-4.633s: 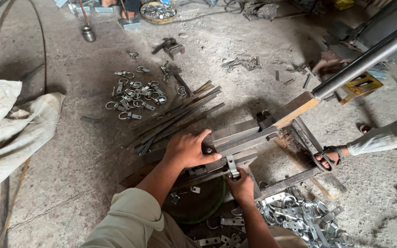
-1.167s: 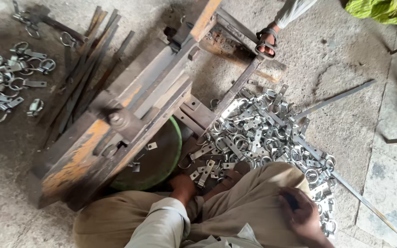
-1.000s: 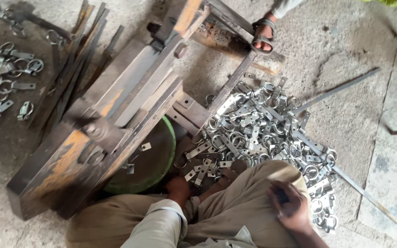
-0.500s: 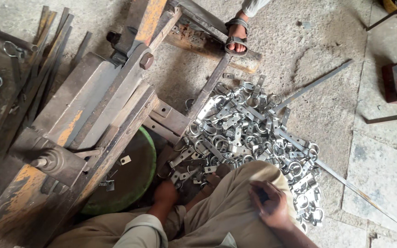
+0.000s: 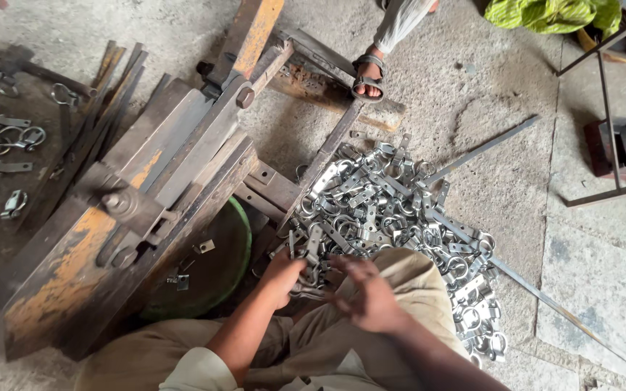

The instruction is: The person sits on the floor and operates a manual lever press to shape metal components. They pick up flat metal pieces, place them into the press die, and pull a long lever to activate the press. The finished metal parts are dropped into a pile on the floor.

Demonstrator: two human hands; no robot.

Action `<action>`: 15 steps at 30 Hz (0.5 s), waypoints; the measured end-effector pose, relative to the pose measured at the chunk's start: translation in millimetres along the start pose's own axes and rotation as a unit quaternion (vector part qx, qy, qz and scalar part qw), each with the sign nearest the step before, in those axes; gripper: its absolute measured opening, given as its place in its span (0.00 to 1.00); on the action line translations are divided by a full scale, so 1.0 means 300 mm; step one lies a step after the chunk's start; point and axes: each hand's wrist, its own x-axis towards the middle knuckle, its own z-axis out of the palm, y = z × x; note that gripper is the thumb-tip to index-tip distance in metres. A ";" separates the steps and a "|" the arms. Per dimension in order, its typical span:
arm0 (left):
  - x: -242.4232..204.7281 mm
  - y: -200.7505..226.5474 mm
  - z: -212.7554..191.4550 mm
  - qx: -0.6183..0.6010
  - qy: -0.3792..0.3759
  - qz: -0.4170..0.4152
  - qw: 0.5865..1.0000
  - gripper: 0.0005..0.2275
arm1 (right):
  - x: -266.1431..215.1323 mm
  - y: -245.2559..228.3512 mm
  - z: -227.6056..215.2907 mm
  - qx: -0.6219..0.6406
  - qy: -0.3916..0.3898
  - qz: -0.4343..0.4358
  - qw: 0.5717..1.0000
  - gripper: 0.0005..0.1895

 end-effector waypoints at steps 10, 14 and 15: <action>-0.163 -0.058 0.019 -0.094 -0.055 -0.062 0.992 0.06 | -0.072 -0.204 0.051 0.173 -0.086 0.157 0.968 0.39; -0.144 -0.226 -0.018 -0.121 -0.082 -0.101 0.984 0.06 | -0.183 -0.156 0.123 0.164 -0.117 0.193 0.960 0.40; -0.146 -0.265 -0.024 -0.133 -0.094 -0.113 0.980 0.07 | -0.214 -0.134 0.147 0.211 -0.108 0.152 0.960 0.38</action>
